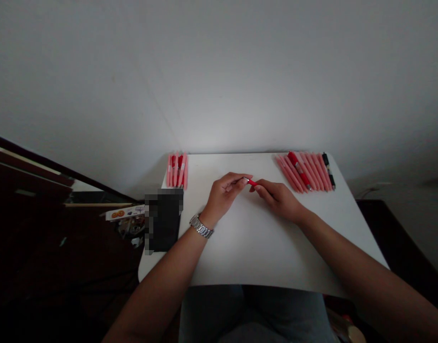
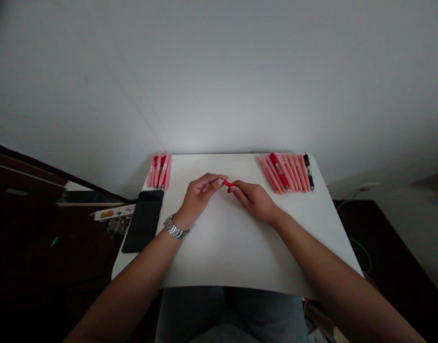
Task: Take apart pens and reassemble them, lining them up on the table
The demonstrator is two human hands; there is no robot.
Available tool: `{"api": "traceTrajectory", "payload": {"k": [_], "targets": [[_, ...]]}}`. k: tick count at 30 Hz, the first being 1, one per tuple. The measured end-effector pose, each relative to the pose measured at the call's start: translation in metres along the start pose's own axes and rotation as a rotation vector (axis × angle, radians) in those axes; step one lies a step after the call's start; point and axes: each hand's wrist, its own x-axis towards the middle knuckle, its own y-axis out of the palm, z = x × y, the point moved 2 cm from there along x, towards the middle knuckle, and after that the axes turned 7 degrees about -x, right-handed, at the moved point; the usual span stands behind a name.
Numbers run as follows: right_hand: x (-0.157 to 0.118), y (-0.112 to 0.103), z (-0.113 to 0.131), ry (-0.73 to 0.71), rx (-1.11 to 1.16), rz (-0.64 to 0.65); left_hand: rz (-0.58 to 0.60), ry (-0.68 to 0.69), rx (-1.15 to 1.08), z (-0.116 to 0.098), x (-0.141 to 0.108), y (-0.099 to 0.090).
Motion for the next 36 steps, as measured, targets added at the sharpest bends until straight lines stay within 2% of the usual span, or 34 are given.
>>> {"api": "traceTrajectory", "payload": {"k": [7,12,15,18,21,27,32,36], "targets": [[0.002,0.004,-0.005,0.006,-0.087,-0.024,-0.014,0.03,0.094,0.002,-0.001,0.0],[0.002,0.006,-0.003,0.002,-0.099,-0.028,-0.007,0.147,0.328,-0.005,-0.003,-0.003],[0.002,0.007,0.0,0.003,-0.089,-0.053,-0.006,0.163,0.549,-0.013,-0.007,-0.005],[0.002,0.007,0.004,0.026,-0.074,-0.079,-0.053,0.113,0.862,-0.024,-0.014,-0.005],[0.001,0.008,0.007,0.033,-0.08,-0.076,-0.108,0.068,1.023,-0.038,-0.026,-0.008],[-0.003,0.006,0.011,0.072,-0.077,-0.063,-0.152,-0.058,1.206,-0.057,-0.062,-0.027],[-0.006,0.005,0.01,0.076,-0.064,-0.05,-0.168,-0.102,1.262,-0.058,-0.087,-0.038],[-0.008,0.006,0.008,0.078,-0.061,-0.05,-0.149,-0.111,1.305,-0.057,-0.096,-0.04]]}}
